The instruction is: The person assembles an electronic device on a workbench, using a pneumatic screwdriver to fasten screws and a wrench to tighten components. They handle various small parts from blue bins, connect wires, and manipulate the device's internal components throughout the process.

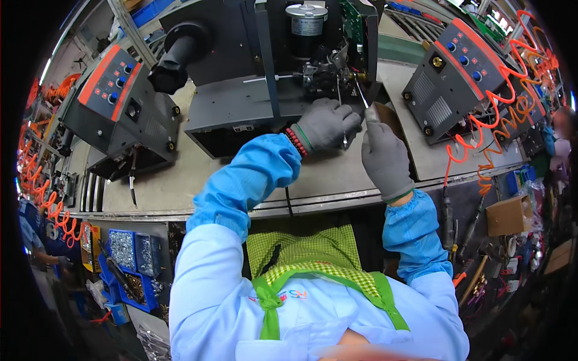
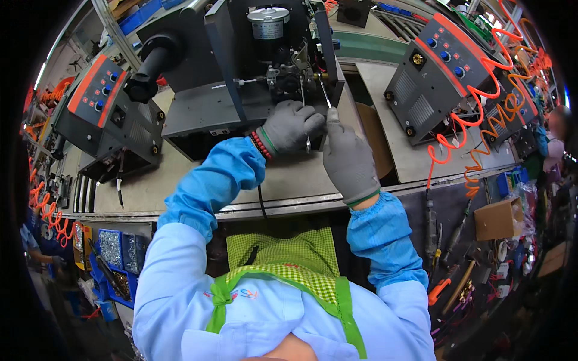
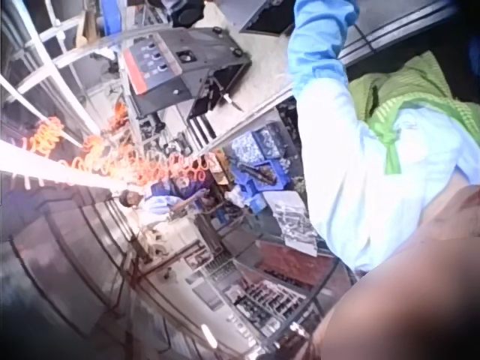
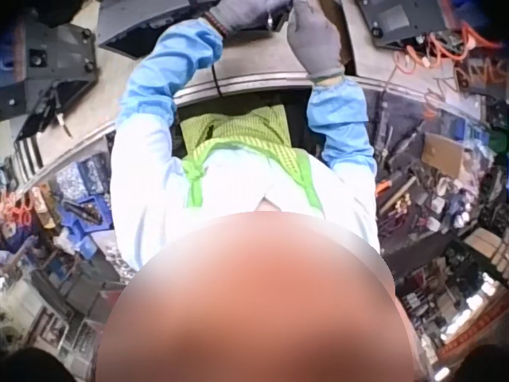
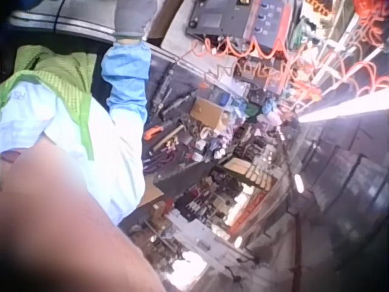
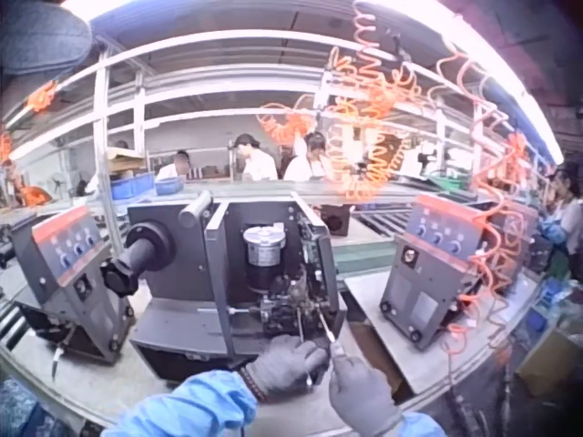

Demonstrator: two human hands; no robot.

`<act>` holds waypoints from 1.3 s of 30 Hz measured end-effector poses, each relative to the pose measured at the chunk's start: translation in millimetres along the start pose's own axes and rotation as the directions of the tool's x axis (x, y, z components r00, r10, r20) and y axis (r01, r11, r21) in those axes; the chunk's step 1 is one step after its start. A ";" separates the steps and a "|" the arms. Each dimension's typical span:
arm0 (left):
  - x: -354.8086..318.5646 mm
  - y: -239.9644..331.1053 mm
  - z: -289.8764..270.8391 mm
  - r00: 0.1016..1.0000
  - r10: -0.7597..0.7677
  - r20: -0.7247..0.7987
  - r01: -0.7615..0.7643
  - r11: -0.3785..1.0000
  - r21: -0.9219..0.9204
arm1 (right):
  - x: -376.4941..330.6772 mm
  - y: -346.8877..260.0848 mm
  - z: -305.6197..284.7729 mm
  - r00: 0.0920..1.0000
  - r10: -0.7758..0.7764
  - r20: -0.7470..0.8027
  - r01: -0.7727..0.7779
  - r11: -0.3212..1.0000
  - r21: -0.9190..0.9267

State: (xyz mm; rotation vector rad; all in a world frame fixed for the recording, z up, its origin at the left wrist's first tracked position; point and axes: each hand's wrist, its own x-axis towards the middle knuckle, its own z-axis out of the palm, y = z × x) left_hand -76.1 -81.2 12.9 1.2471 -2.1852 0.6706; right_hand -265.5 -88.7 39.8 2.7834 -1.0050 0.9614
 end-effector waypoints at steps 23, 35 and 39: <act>28.7 -23.7 -84.3 0.676 -0.735 -0.041 0.266 0.295 -0.918 | 3.9 3.9 0.0 0.997 0.080 0.019 -0.080 0.996 -0.028; 66.7 -47.8 -58.6 0.777 -0.616 -0.127 0.335 0.577 -0.745 | 4.8 5.1 -2.6 0.993 0.079 0.084 -0.075 0.996 -0.048; 59.5 -43.3 -40.8 0.743 -0.618 -0.257 0.264 0.623 -0.736 | 5.9 3.0 -4.9 0.995 0.062 0.084 -0.062 0.998 -0.002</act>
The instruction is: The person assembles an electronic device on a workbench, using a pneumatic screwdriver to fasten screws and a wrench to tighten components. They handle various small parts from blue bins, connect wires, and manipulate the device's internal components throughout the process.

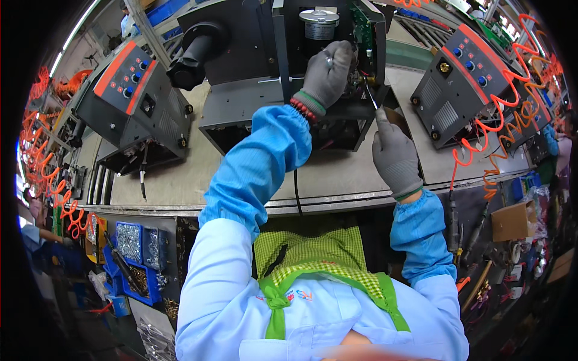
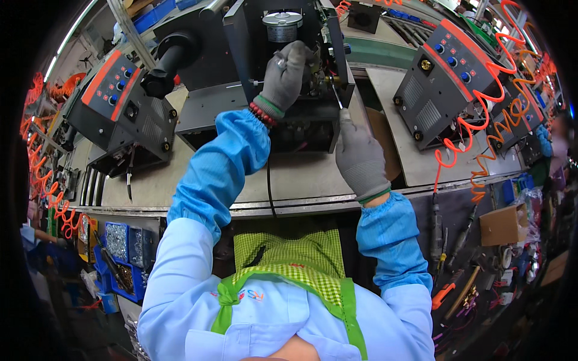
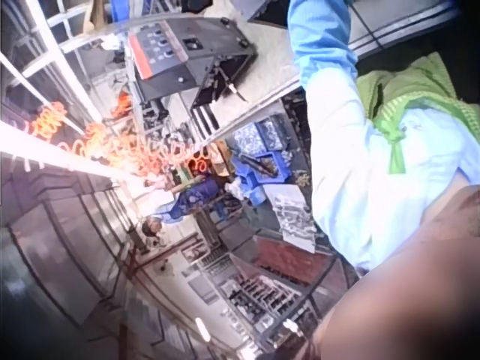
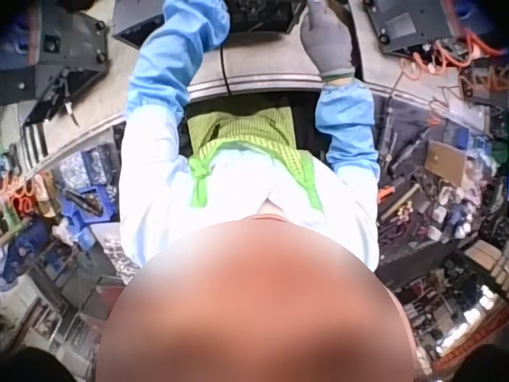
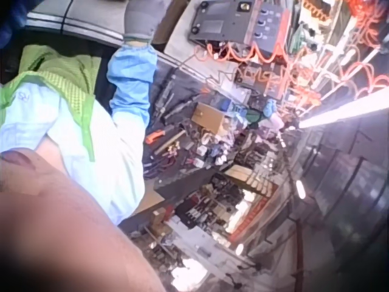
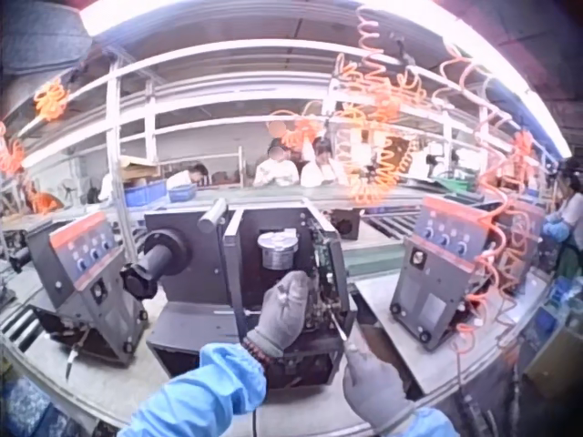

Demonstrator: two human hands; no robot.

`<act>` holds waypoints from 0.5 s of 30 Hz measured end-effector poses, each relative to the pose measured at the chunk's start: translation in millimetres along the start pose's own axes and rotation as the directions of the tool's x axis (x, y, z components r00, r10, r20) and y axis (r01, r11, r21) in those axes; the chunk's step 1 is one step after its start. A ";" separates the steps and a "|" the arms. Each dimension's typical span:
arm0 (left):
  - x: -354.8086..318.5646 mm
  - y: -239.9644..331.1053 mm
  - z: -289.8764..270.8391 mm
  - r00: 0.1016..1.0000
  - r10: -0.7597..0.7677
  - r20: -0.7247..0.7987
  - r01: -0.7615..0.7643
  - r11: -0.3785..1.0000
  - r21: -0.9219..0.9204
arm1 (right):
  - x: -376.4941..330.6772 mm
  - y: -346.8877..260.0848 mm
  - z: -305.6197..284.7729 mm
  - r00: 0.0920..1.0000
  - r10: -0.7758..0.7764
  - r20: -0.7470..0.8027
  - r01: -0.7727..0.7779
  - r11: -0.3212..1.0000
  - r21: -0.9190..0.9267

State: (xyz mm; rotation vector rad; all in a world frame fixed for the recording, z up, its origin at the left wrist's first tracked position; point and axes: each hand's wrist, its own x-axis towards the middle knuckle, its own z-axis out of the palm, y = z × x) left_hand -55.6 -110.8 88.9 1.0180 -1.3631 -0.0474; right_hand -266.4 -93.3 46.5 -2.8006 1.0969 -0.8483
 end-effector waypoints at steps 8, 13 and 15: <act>-27.3 20.5 14.6 0.998 0.018 0.054 -0.029 0.981 0.193 | 4.1 1.1 -7.4 0.997 -0.067 -0.034 0.069 0.996 0.051; -49.2 5.0 14.7 0.960 0.241 0.143 -0.272 0.925 0.267 | 13.8 -5.6 -21.9 0.994 -0.094 -0.057 0.099 0.991 0.085; -51.3 2.9 13.0 0.943 0.290 0.165 -0.326 0.905 0.273 | 16.2 -7.1 -25.9 0.996 -0.080 -0.048 0.085 0.991 0.105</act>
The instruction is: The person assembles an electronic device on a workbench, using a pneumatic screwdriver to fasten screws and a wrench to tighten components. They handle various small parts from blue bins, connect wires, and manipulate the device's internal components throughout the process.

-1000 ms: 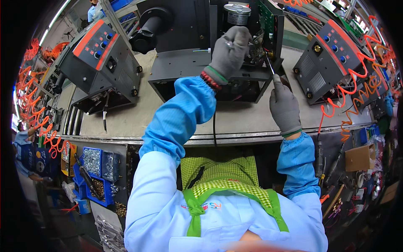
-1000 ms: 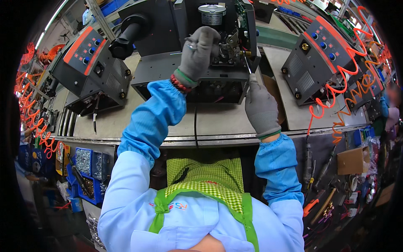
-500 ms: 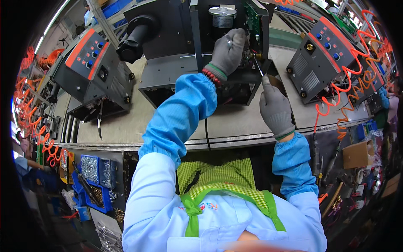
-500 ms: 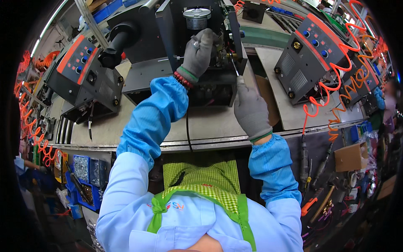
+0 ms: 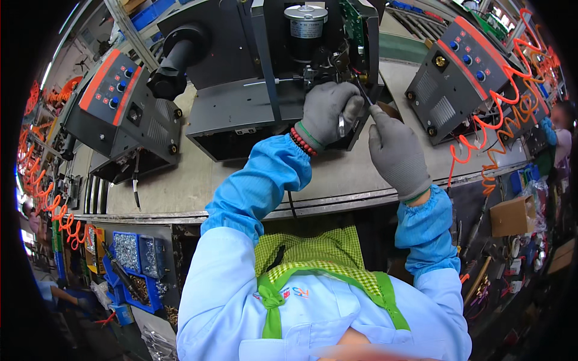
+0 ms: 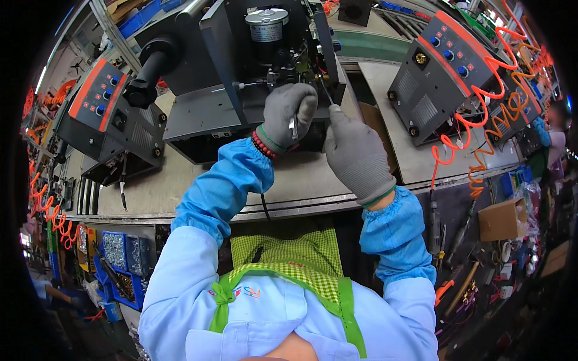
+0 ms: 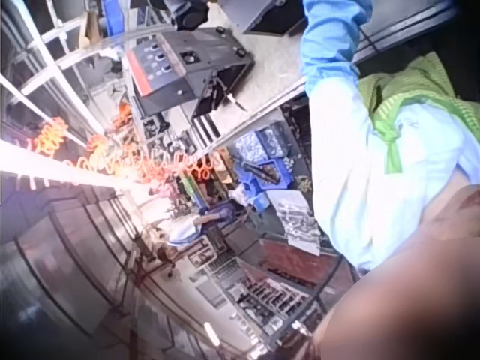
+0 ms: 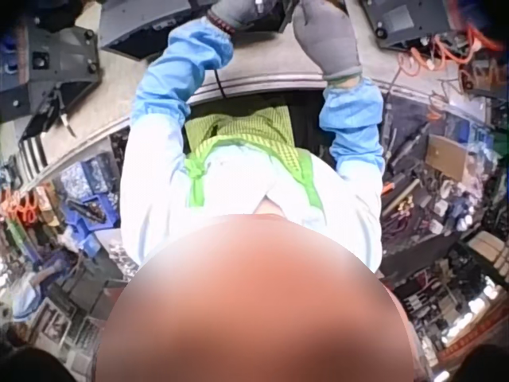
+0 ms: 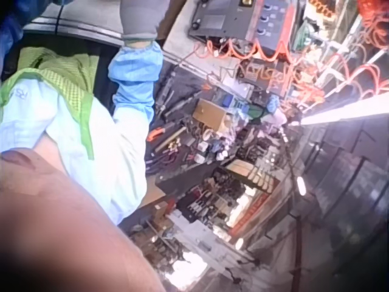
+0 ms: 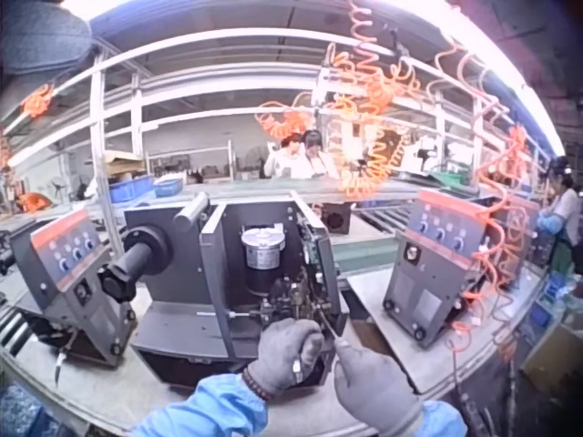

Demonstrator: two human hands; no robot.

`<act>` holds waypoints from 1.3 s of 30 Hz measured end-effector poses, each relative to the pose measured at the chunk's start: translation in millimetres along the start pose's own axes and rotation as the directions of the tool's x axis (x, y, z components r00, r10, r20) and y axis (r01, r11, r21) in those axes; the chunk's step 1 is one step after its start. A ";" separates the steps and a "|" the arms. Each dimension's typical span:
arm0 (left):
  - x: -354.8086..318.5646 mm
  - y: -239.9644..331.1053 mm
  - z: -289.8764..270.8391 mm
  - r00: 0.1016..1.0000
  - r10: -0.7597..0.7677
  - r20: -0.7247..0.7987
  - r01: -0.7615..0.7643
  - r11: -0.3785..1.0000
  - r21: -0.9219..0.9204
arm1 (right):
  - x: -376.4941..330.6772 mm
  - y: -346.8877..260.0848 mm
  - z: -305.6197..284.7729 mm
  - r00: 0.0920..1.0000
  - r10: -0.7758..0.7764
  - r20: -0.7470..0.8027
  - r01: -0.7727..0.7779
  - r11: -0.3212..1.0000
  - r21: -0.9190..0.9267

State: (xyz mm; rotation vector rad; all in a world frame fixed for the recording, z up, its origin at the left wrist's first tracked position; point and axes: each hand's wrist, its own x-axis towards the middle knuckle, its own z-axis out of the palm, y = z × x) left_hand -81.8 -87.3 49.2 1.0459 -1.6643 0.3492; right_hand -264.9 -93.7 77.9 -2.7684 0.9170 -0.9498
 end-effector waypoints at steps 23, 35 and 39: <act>-23.7 -12.7 19.4 0.998 0.053 0.039 -0.053 0.999 -0.003 | 3.7 -9.0 -4.8 0.998 0.049 -0.049 -0.040 0.985 0.169; -34.0 109.5 -14.4 0.755 -0.372 0.540 0.656 0.429 -0.621 | -123.4 20.9 -5.8 0.873 0.461 -0.159 -0.251 0.703 0.665; -47.5 140.6 25.4 0.487 -0.621 0.614 0.807 0.052 -0.588 | -138.4 9.8 -2.4 0.964 0.246 -0.104 -0.155 0.831 0.534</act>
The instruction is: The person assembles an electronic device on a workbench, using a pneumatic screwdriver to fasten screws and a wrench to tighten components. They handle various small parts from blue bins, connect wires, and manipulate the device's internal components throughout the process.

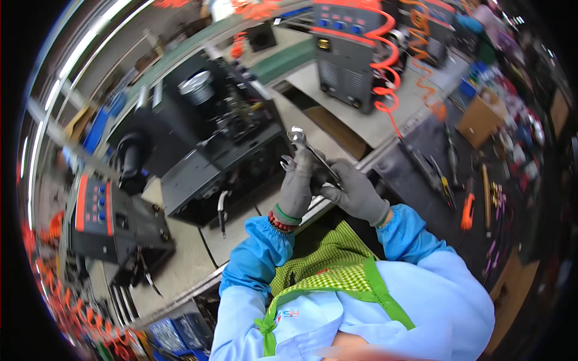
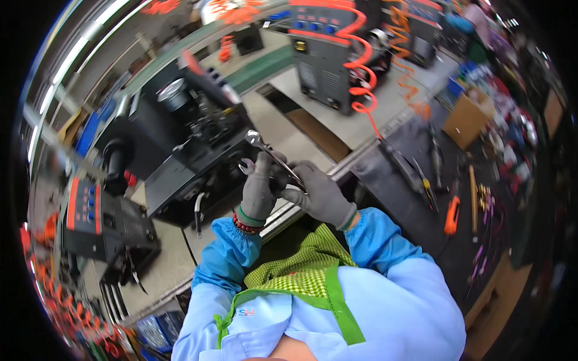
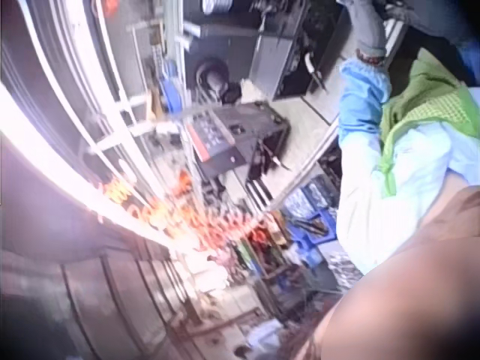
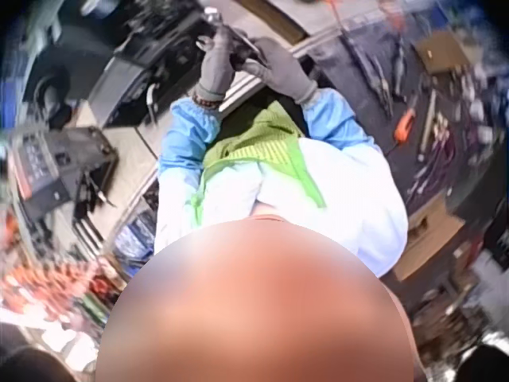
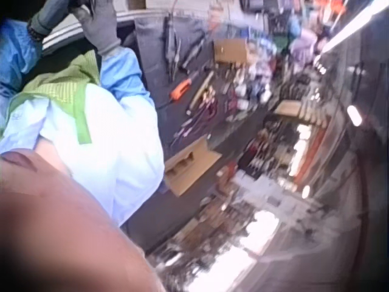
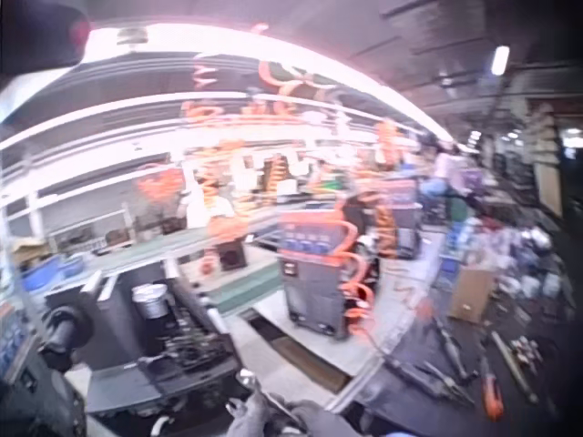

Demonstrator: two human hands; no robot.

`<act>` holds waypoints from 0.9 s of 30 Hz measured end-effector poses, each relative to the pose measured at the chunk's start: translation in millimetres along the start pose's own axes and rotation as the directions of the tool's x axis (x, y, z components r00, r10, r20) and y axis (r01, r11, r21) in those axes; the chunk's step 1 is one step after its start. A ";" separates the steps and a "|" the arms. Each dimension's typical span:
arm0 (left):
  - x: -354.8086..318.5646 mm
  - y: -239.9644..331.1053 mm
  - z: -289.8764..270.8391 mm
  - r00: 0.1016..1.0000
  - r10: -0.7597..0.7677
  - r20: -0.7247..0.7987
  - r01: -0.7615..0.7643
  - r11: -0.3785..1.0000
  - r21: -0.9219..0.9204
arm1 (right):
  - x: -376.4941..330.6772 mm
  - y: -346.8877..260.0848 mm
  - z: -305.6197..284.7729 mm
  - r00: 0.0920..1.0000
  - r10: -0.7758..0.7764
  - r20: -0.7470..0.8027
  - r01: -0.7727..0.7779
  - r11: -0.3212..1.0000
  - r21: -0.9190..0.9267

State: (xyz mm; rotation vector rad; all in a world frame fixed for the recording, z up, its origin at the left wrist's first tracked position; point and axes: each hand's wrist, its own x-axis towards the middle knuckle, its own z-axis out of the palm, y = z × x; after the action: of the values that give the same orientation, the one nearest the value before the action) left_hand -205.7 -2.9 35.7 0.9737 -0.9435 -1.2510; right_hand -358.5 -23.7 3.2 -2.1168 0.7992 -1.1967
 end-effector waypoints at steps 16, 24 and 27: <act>53.6 106.6 -113.5 0.789 0.609 0.080 -0.368 0.363 0.856 | -171.6 181.1 -277.0 0.527 0.576 -0.625 -0.774 0.022 -0.633; 77.1 125.3 -110.5 0.729 0.657 0.193 -0.169 -0.100 0.980 | -92.5 130.3 -240.7 0.852 0.335 -0.403 -0.489 0.228 -0.842; 90.6 136.2 -99.3 0.854 0.500 0.143 0.025 -0.314 0.949 | 13.1 54.6 -137.1 0.963 0.238 -0.127 -0.267 0.906 -0.328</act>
State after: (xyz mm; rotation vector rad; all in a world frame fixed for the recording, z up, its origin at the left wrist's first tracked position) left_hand -61.9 -77.9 137.2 2.0018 -1.7945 0.6005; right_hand -485.7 -94.7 30.4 -2.1530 1.3621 -1.0726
